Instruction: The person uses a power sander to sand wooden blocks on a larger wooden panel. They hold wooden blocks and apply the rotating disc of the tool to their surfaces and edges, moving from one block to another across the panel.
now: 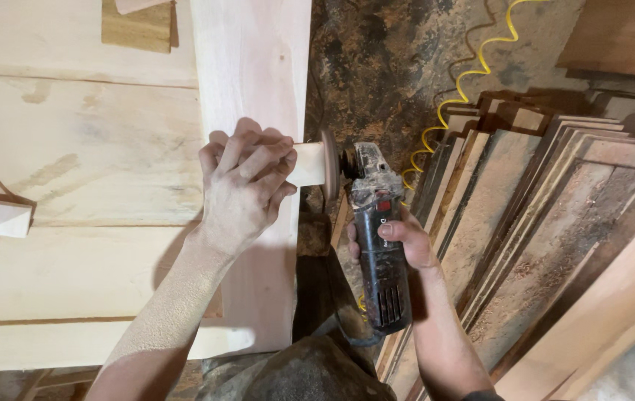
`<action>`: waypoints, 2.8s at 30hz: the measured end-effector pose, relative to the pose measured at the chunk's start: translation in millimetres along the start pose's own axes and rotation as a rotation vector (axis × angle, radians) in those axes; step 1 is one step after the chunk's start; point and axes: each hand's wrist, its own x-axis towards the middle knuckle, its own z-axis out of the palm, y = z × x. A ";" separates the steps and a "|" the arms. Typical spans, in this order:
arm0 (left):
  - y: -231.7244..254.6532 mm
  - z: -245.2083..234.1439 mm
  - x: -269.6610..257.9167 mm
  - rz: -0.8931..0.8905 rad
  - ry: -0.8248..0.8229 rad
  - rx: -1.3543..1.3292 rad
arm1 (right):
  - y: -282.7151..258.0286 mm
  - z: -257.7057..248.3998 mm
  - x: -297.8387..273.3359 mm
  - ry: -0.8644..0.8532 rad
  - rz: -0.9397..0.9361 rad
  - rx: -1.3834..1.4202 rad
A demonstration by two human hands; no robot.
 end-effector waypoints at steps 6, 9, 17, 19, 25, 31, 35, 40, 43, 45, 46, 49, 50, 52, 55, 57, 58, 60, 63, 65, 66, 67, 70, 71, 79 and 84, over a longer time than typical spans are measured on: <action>-1.3 3.8 -1.4 -0.003 -0.004 -0.004 | -3.5 3.6 1.4 0.041 -0.078 -0.103; -1.1 2.3 -2.7 -0.001 -0.007 0.005 | 0.8 -3.2 -2.1 -0.072 -0.068 -0.068; -0.1 1.3 -0.6 0.001 0.000 0.010 | -3.7 -3.3 0.6 -0.077 -0.069 -0.091; 1.4 0.8 -2.5 -0.005 -0.004 0.009 | -5.8 -4.2 4.2 -0.100 -0.071 -0.097; 0.0 -0.1 0.1 0.001 0.013 0.006 | 3.0 -7.2 -5.5 -0.093 -0.044 -0.075; -2.6 3.3 -4.3 0.021 0.030 0.013 | 5.8 -12.2 -1.6 -0.123 -0.036 -0.035; -1.6 4.2 -3.6 0.018 0.037 0.015 | 4.8 -14.3 -3.3 -0.110 -0.036 -0.089; 1.0 2.8 -2.9 -0.014 0.017 -0.024 | 9.3 -13.6 -12.9 -0.078 0.043 -0.035; 4.6 0.2 -0.6 -0.038 0.011 -0.051 | 10.6 -4.3 -15.3 -0.031 -0.010 -0.037; 5.8 -0.2 1.5 -0.025 -0.007 -0.044 | 12.7 -0.3 -14.8 -0.020 -0.090 -0.018; 7.7 -0.3 1.4 -0.016 0.024 -0.006 | 11.9 -0.9 -13.7 -0.012 -0.108 -0.015; 22.8 -1.2 -2.3 -0.053 0.097 0.064 | 11.2 -7.7 -15.8 0.019 -0.139 0.014; 30.5 -1.2 -4.0 -0.108 0.114 0.066 | 10.8 -10.7 -15.9 0.023 -0.136 0.033; 42.4 1.6 -4.0 -0.225 0.078 0.044 | 10.8 -13.7 -17.5 0.035 -0.126 0.038; 46.3 8.6 -6.3 -0.324 0.003 0.017 | 10.6 -12.2 -20.4 0.062 -0.116 0.002; 38.8 14.6 -10.8 -0.276 0.065 0.051 | 12.0 -11.0 -23.0 0.089 -0.124 -0.014; 32.3 19.0 -10.7 -0.237 0.093 -0.002 | 11.1 -12.1 -21.1 0.058 -0.109 0.005; 20.6 25.3 -11.4 -0.166 0.136 -0.113 | 11.6 -14.1 -20.4 0.004 -0.071 0.048; 6.2 19.5 -4.9 -0.066 0.169 -0.159 | 14.0 -9.3 -23.9 0.024 -0.055 0.066; -3.8 12.5 1.7 -0.019 0.136 -0.180 | 16.2 -8.6 -17.9 -0.019 -0.053 0.069; -5.8 9.6 3.4 0.002 0.120 -0.191 | 16.8 -8.0 -16.4 -0.040 -0.051 0.068; -5.8 7.6 5.3 0.014 0.122 -0.196 | 17.1 -6.6 -16.0 -0.023 -0.043 0.072; -4.3 2.6 6.6 0.027 0.120 -0.193 | 17.3 1.1 -17.0 0.021 -0.018 0.064; -2.8 1.4 7.2 0.023 0.114 -0.181 | 15.6 3.5 -17.6 0.032 -0.014 0.049; -0.9 -6.7 7.9 0.001 0.082 -0.168 | -1.0 -2.6 -2.7 -0.098 -0.018 -0.031; -2.2 -6.8 8.5 0.001 0.087 -0.144 | -3.7 -0.3 -3.9 -0.131 0.008 -0.046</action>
